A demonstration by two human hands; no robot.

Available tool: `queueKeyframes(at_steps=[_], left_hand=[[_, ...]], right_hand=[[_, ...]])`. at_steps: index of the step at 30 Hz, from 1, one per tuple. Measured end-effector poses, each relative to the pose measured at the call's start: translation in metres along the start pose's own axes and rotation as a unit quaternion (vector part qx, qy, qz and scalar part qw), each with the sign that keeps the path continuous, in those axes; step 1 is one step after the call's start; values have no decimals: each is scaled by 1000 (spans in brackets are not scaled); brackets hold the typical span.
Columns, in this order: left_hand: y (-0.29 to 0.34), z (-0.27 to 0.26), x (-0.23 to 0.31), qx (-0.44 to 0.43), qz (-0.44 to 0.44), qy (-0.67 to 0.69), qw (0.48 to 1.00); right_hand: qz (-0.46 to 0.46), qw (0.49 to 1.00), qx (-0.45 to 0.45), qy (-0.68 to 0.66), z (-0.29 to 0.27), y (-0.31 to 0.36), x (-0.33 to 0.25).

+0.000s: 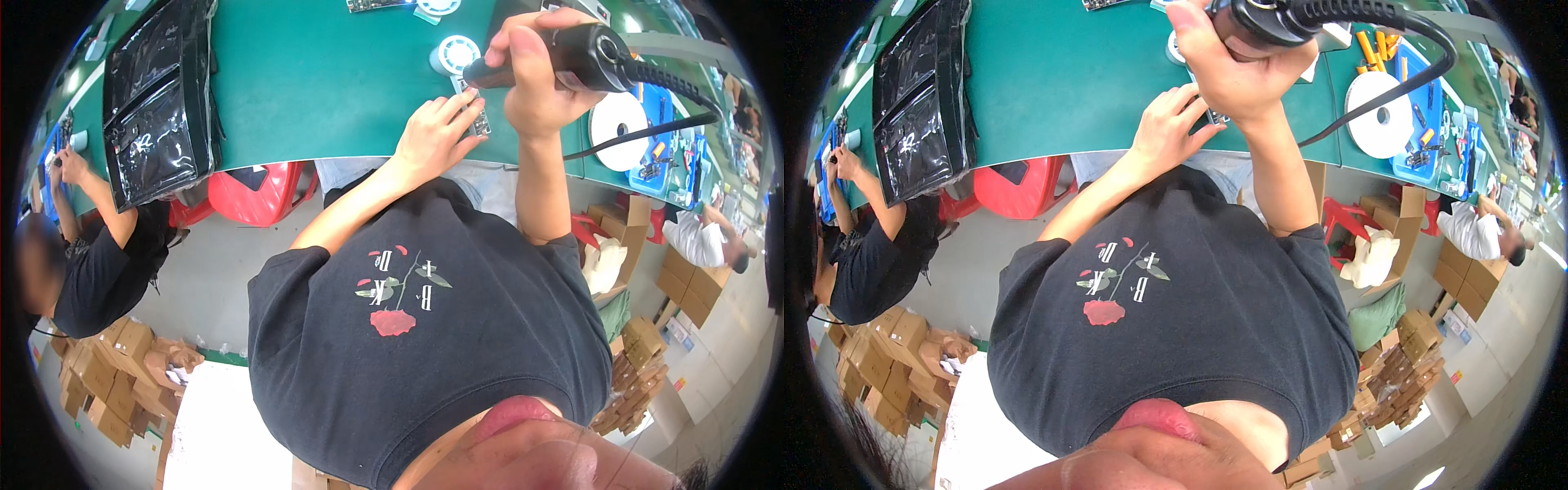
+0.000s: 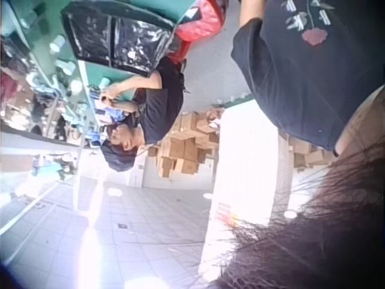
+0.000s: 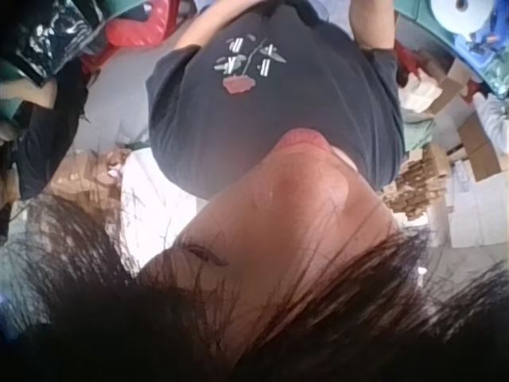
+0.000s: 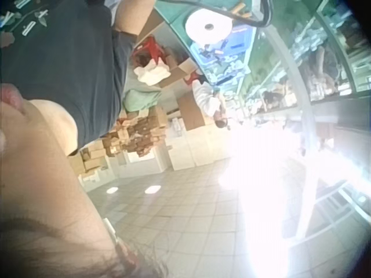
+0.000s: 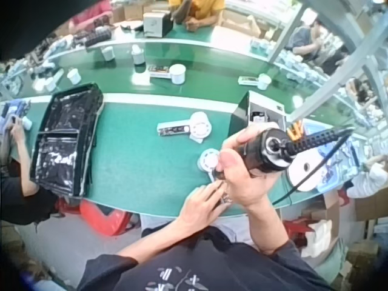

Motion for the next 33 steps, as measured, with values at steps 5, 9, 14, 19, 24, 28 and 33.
queueKeyframes(at_steps=[5, 9, 14, 19, 24, 28, 33], left_hand=[[2, -1, 0, 6, 6, -6, 1000], [6, 0, -2, -28, -5, 4, 1000], [2, 1, 1, -2, 10, -15, 1000], [-1, 1, 4, 10, 5, -15, 1000], [0, -1, 4, 3, -12, -28, 1000], [-5, 2, 7, 12, -39, 4, 999], [-25, -10, 12, -42, -90, -42, 994]], right_hand=[[-45, 997, -60, 11, 5, 8, 5], [-46, 997, -62, 32, 14, 18, 6], [-37, 994, -32, 100, 12, 17, -2], [35, 999, 36, -11, -9, 15, 8], [-4, 992, 100, -81, -21, 4, -31], [16, 991, 126, -29, -64, 22, -84], [346, 927, 84, 118, -131, 81, -44]])
Point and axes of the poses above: each hand's wrist, its own y-axis away from the middle knuckle, its own z-axis out of the palm, x = y × z, the point moved 3 cm from there along -y, towards the middle knuckle, and after that the axes turned 12 degrees about z, right-handed, at the moved point
